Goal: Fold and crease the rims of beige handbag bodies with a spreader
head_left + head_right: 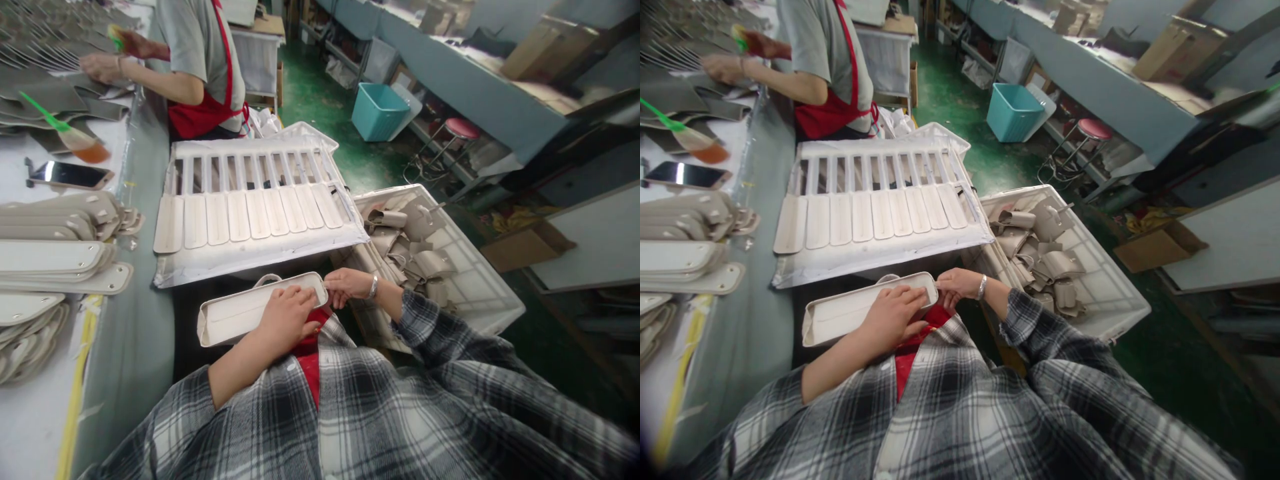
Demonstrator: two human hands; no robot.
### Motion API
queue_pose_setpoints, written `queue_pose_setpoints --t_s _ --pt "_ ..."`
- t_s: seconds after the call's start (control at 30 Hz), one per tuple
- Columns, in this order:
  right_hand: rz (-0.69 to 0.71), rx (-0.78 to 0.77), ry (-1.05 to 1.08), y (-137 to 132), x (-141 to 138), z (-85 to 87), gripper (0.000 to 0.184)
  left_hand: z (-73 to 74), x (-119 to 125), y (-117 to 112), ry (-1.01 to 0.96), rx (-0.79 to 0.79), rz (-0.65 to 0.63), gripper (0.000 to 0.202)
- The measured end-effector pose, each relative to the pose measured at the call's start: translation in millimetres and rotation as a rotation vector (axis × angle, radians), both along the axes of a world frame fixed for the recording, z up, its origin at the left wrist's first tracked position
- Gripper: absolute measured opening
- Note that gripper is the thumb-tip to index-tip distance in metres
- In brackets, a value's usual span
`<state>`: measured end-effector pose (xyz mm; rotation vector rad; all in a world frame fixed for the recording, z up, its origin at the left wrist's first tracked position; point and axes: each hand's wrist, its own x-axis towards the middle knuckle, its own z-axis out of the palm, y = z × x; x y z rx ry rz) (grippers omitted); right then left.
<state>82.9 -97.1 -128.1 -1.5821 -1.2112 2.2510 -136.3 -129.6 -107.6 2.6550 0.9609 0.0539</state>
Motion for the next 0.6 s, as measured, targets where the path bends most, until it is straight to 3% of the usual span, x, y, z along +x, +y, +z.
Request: queue_pose_setpoints --t_s 0.1,0.27,0.37,0.43,0.5,0.6 --pt "0.064 -0.022 -0.072 8.5 -4.6 -0.5 0.034 -1.2 -0.6 1.3 -0.010 0.003 -0.015 0.043" --pt "0.215 0.051 -0.333 21.9 -23.2 12.5 0.033 -2.2 5.1 4.5 0.004 0.011 -0.016 0.044" --pt "0.272 0.073 -0.396 21.7 -28.1 18.3 0.034 6.2 3.3 1.8 -0.019 -0.063 -0.011 0.052" --pt "0.280 0.095 -0.392 19.0 -27.5 19.2 0.035 13.8 -9.4 -3.0 -0.146 -0.165 -0.002 0.060" --pt "0.272 0.122 -0.385 17.0 -25.0 18.0 0.035 18.8 -34.7 -9.5 -0.366 -0.249 0.131 0.059" --pt "0.257 0.135 -0.359 16.1 -20.9 16.5 0.034 15.4 -91.2 -19.2 -0.702 -0.197 0.662 0.036"
